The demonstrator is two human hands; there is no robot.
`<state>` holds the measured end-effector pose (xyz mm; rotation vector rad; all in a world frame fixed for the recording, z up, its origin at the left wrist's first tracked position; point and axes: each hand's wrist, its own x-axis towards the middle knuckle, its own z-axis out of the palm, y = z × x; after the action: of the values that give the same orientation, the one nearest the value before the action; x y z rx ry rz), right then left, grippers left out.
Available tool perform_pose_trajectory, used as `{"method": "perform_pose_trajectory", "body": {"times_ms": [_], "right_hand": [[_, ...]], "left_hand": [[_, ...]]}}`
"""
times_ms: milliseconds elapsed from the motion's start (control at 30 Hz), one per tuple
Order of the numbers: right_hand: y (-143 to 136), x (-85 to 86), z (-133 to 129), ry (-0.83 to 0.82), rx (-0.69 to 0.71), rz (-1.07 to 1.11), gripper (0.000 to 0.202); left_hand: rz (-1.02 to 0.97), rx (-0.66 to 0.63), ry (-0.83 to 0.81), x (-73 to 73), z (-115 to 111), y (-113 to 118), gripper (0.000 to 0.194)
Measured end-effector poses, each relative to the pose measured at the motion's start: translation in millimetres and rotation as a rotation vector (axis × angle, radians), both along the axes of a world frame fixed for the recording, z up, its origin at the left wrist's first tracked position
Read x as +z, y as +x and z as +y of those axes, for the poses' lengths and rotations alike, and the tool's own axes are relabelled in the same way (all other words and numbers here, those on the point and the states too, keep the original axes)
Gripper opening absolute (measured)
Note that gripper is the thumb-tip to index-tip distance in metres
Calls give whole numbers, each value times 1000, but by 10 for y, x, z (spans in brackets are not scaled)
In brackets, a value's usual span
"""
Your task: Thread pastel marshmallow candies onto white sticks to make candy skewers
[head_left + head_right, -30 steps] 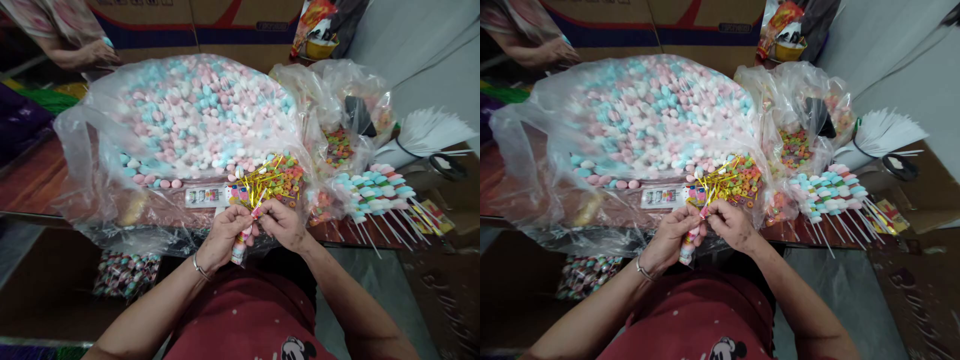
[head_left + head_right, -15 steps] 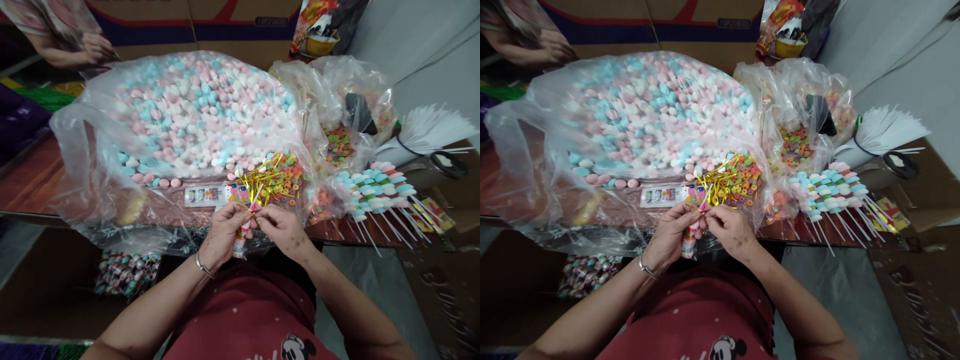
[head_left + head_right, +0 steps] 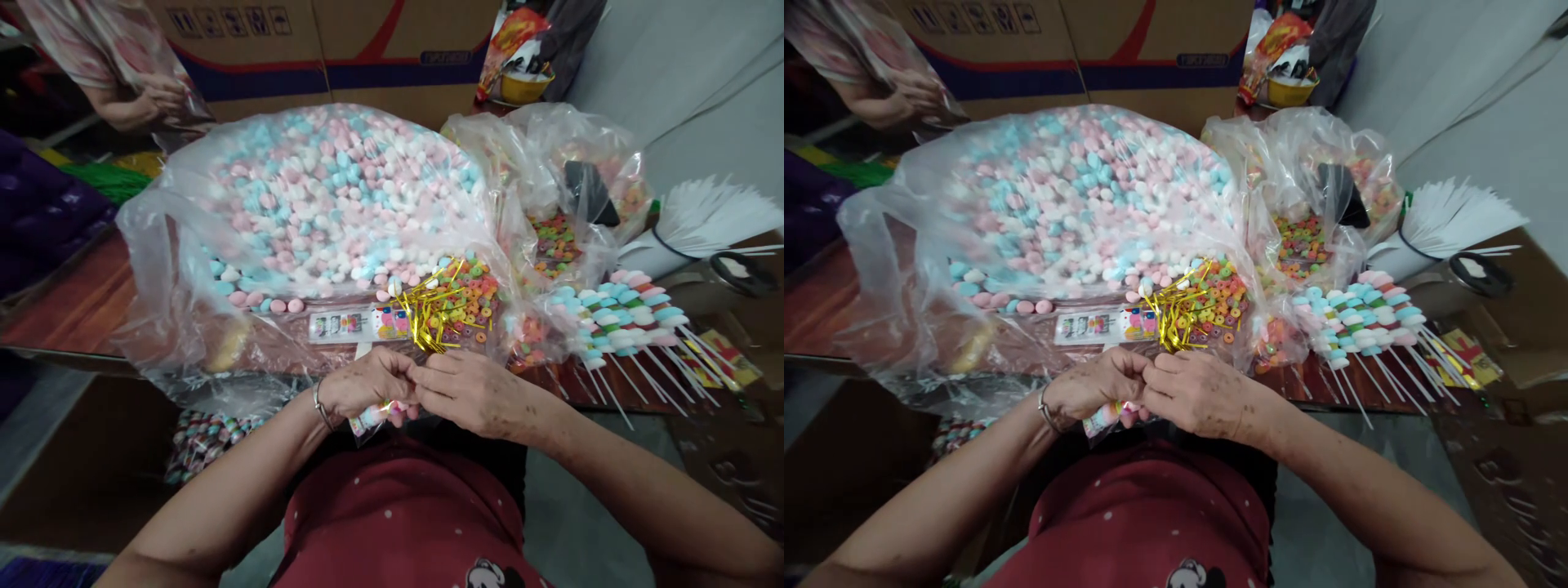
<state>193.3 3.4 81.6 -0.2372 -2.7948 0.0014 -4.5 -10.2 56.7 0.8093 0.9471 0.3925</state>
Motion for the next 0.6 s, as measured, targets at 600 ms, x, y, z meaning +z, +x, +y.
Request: {"method": "perform_pose_trajectory", "body": {"times_ms": [600], "right_hand": [[-508, -297, 92, -1167, -687, 944, 14]], "left_hand": [[834, 630, 1759, -202, -80, 177, 9]]}}
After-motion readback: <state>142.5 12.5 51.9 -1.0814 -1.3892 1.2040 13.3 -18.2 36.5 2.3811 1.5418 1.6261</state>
